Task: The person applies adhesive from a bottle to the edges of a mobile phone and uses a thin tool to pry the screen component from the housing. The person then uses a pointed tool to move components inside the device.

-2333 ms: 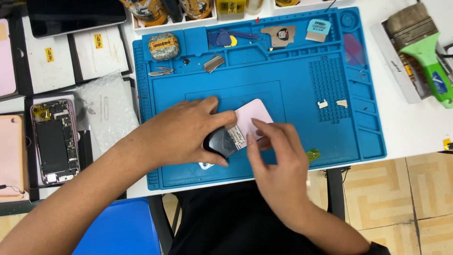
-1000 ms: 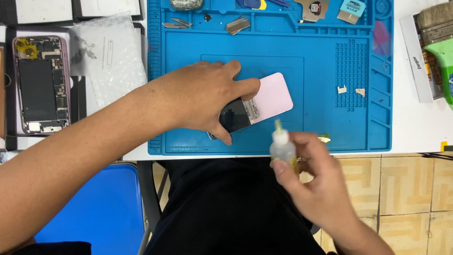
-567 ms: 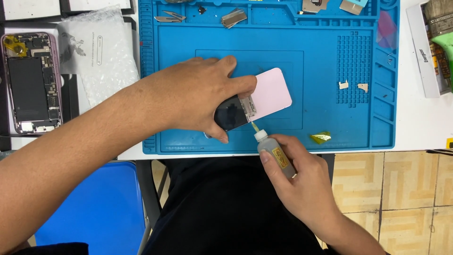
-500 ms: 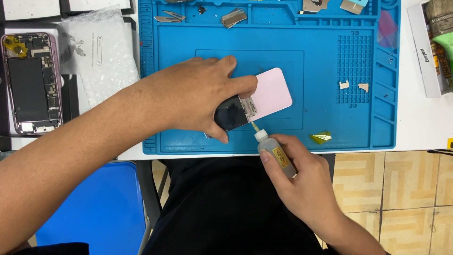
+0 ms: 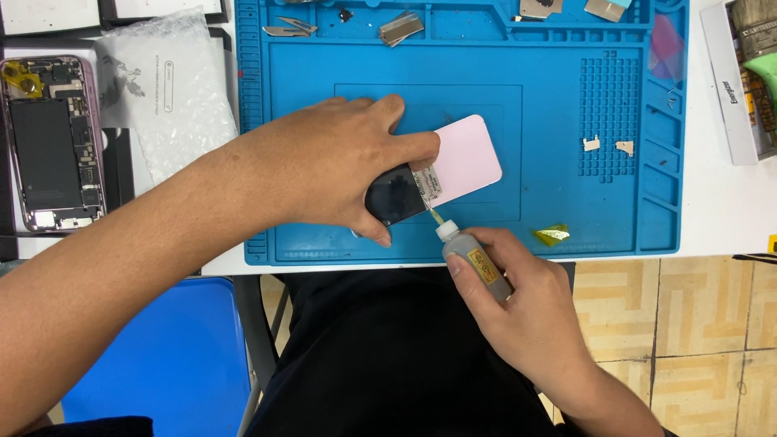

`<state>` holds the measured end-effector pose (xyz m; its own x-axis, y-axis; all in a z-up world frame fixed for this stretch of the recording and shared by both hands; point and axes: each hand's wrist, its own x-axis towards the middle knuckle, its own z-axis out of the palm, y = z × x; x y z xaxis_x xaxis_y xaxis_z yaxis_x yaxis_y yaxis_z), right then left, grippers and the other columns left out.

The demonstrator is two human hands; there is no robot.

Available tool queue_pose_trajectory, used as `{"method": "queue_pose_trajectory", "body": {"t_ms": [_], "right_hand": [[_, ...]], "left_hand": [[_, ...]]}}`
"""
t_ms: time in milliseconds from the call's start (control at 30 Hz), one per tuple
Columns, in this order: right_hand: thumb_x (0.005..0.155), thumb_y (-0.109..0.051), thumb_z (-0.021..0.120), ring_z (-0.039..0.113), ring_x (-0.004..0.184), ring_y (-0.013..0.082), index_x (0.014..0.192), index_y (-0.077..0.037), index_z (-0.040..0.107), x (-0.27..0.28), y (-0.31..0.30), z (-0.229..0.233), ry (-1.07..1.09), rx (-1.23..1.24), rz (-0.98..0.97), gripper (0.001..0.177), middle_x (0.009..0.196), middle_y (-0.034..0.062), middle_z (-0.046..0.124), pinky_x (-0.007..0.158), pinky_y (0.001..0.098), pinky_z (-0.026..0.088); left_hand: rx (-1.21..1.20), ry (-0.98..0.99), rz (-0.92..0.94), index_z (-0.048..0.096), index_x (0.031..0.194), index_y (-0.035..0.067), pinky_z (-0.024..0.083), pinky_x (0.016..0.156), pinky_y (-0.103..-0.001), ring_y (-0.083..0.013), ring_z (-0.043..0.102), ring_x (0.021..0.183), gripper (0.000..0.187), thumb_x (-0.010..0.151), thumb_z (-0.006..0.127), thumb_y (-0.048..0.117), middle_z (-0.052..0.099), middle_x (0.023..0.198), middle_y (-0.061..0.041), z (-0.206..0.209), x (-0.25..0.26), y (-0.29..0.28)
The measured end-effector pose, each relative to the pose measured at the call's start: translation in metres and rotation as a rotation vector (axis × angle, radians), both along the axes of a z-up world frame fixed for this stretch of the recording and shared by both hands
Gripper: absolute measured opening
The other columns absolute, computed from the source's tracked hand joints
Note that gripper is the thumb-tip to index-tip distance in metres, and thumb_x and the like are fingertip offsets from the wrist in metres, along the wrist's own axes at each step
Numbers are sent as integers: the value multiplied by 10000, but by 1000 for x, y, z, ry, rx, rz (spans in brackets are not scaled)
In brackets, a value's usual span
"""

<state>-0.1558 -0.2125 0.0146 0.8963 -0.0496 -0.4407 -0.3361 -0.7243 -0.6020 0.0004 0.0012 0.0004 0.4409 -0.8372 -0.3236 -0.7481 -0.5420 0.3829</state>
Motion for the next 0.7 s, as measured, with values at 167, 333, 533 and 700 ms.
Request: {"method": "queue_pose_trajectory", "body": {"t_ms": [167,333,533,700], "right_hand": [[913,-398,647,762,924,135,1264,-189,680,3,-5,5,2,79,-70,410,1061,-7,816,691,308,570],[923,-276,653,630,963,195,1385,-34,495,44,-24,25,-303,154,4,545,1206,117,631,751,318,550],[1113,-53,794,709,1120,321,1320,-68,519,182,-39,-3,-1029,-4,201,345,1198,158,719,841,447,510],[1072,-25,599,625,740,223,976,-80,638,278,-56,-82,-1143,-247,175,117,853,92,611,544,361,452]], "left_hand": [[15,12,11,517,1317,288,554,769,-501,-344,600,961,885,660,970,671,502,1155,-119,3,0,0],[15,41,23,499,1354,292,556,762,-502,-339,607,960,905,670,961,665,505,1147,-111,5,-1,0],[8,37,47,497,1322,311,542,812,-491,-345,613,968,853,683,948,651,514,1181,-114,5,-5,2],[-16,31,44,496,1311,283,530,808,-504,-356,612,956,854,685,949,646,513,1172,-121,1,-6,4]]}}
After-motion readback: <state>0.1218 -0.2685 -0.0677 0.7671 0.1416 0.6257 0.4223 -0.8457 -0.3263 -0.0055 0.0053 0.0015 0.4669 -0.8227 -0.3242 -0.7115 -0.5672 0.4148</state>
